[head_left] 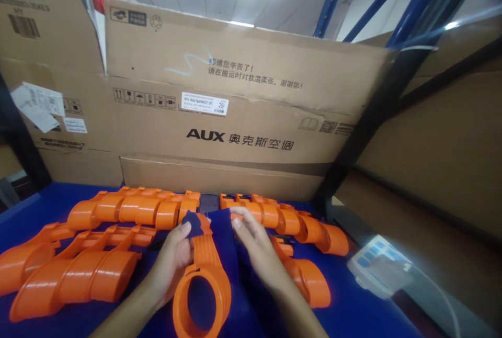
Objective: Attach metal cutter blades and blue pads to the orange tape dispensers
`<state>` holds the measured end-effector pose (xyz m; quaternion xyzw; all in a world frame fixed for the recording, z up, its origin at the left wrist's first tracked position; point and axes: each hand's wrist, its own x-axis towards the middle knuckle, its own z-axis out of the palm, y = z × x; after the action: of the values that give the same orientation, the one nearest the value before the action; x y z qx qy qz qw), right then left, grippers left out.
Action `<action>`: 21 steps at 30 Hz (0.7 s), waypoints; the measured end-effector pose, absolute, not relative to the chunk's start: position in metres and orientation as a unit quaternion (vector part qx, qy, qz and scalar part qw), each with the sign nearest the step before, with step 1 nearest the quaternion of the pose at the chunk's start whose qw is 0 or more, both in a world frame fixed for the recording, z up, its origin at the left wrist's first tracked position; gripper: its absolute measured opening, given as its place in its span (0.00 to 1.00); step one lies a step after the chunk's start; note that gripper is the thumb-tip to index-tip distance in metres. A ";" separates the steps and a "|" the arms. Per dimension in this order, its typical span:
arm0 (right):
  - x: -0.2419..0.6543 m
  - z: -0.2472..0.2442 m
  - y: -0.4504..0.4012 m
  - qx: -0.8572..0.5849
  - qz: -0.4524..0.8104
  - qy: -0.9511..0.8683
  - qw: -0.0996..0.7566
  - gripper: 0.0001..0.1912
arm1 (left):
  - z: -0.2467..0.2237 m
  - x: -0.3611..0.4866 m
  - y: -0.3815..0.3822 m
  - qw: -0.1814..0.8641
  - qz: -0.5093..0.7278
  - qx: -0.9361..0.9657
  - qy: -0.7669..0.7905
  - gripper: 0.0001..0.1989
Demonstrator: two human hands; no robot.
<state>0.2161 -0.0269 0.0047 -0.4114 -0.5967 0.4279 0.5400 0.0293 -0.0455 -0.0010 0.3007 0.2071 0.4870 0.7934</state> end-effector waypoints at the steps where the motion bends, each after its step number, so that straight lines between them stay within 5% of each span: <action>1: 0.215 0.002 -0.027 -0.419 0.429 -0.594 0.536 0.22 | -0.002 0.029 -0.045 0.793 0.488 0.300 0.208 0.33; 5: 0.209 -0.001 -0.030 -0.416 0.430 -0.607 0.523 0.27 | -0.003 0.029 -0.046 0.784 0.508 0.299 0.198 0.31; 13: 0.216 0.012 -0.028 -0.388 0.373 -0.650 0.537 0.19 | -0.014 0.029 -0.040 0.675 0.614 0.318 0.257 0.21; 21: 0.228 0.020 -0.030 -0.369 0.258 -0.714 0.536 0.14 | -0.013 0.031 -0.044 0.625 0.647 0.333 0.283 0.23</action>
<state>0.2282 -0.0297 0.0199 -0.3686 -0.7145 0.2580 0.5358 0.0306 -0.0440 -0.0129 0.3331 0.2830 0.6468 0.6250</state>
